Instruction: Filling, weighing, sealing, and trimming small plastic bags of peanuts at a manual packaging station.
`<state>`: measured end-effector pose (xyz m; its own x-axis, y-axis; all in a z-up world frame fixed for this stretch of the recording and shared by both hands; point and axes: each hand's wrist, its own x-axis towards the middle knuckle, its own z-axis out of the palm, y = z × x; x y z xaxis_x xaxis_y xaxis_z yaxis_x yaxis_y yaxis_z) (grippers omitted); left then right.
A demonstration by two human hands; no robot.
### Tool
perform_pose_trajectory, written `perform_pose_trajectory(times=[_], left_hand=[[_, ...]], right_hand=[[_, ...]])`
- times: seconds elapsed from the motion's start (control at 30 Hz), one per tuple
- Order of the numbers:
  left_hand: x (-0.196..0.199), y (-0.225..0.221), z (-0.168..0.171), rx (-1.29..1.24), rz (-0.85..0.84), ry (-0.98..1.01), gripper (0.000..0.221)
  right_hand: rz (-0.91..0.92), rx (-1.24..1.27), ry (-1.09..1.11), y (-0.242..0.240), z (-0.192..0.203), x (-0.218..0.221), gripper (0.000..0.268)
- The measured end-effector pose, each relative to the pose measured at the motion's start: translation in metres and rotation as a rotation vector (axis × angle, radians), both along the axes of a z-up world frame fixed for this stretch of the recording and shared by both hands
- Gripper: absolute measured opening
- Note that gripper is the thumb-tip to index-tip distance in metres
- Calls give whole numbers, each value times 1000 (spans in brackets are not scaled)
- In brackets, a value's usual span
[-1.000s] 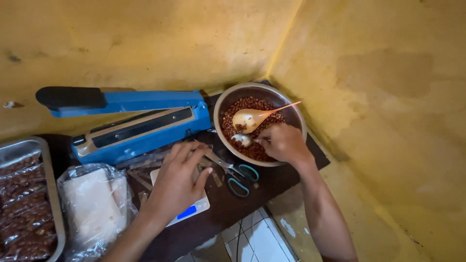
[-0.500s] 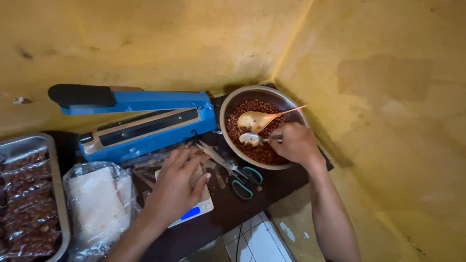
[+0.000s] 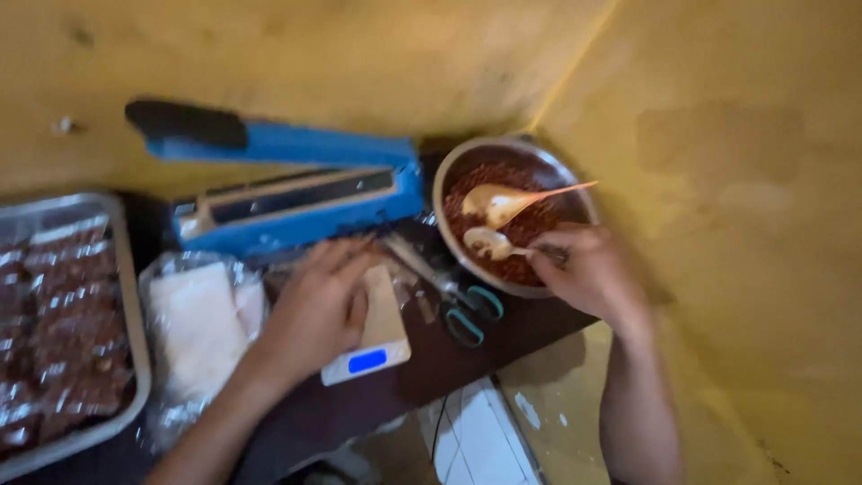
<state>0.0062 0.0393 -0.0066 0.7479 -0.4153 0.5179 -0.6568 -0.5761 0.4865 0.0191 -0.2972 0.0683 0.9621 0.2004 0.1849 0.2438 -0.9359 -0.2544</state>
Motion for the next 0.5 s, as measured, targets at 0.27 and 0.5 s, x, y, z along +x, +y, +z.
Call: perform_pose_trajectory(times=[0.27,0.5], left_hand=[[-17,35,3,12,16,118,41],[-20,39,-15,47,-16,180,38]], right_hand=[[-27,-16,148,49,-9,-53,18],[-164,-109,114,83,-43,-63,20]])
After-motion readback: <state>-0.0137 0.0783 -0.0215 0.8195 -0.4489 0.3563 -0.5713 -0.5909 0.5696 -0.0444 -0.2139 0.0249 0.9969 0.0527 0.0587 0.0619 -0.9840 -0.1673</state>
